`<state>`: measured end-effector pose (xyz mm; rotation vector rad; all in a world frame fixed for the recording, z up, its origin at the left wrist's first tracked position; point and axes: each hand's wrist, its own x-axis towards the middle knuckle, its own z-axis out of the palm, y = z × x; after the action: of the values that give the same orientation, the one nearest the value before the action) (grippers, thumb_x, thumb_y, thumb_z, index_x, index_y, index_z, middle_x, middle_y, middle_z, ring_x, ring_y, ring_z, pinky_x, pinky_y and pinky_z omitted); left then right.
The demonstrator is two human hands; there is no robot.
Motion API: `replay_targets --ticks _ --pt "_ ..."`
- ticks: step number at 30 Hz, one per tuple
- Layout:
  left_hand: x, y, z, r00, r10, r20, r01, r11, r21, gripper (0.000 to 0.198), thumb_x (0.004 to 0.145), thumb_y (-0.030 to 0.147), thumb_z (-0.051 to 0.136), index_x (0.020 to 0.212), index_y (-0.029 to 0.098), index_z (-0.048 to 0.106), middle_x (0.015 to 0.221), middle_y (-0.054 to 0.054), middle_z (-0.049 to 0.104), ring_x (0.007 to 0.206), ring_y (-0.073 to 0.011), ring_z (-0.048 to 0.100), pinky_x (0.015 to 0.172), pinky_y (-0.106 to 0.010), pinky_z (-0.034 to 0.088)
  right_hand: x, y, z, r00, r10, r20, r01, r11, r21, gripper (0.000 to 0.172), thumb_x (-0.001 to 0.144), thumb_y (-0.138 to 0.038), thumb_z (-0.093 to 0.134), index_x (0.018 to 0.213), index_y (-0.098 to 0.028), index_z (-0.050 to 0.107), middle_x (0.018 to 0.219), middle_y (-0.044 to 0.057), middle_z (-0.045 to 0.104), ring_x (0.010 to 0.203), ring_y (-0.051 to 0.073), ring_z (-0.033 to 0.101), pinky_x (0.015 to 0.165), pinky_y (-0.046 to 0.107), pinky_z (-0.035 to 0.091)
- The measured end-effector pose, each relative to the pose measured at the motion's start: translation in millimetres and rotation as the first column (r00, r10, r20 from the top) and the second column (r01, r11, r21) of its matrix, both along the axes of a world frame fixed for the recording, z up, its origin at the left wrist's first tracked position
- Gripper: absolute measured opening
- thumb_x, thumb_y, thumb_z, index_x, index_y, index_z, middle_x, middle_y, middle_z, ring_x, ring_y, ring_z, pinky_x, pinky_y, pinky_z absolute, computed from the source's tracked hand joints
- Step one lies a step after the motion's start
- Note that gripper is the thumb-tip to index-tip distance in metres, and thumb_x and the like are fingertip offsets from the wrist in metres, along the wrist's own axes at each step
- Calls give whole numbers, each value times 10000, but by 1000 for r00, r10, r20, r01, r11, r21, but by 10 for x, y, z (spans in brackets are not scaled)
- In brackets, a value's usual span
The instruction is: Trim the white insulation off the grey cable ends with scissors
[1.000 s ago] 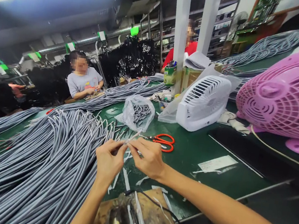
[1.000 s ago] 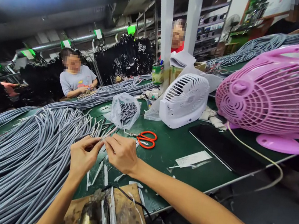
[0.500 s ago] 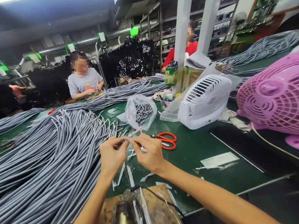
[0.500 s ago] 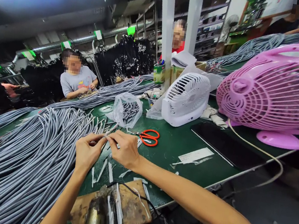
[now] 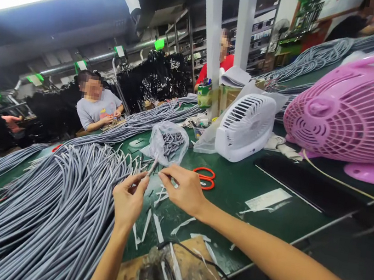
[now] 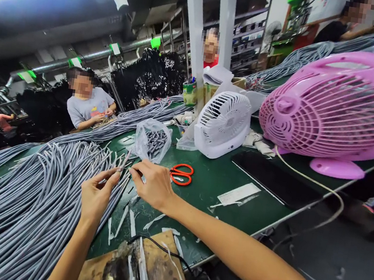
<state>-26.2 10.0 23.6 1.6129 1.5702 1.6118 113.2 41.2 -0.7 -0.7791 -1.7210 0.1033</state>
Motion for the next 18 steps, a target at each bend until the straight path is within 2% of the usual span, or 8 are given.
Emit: replay_targets --ticks 11,18 --pt "20 3 -3 1000 -10 -7 10 1000 7 263 645 339 636 772 125 722 727 -72 716 666 -192 656 590 -262 524 -4 1 22 990 100 -101 -104 994 -36 196 838 -199 493 680 -162 604 600 6 594 504 99 497 506 214 362" --pt "59 -32 -11 997 -22 -69 24 999 25 235 680 330 627 772 133 717 731 -70 709 642 -175 645 564 -244 513 -6 -15 17 993 92 -73 -93 995 -19 191 845 -201 492 701 -164 611 601 4 591 492 94 482 500 212 353"
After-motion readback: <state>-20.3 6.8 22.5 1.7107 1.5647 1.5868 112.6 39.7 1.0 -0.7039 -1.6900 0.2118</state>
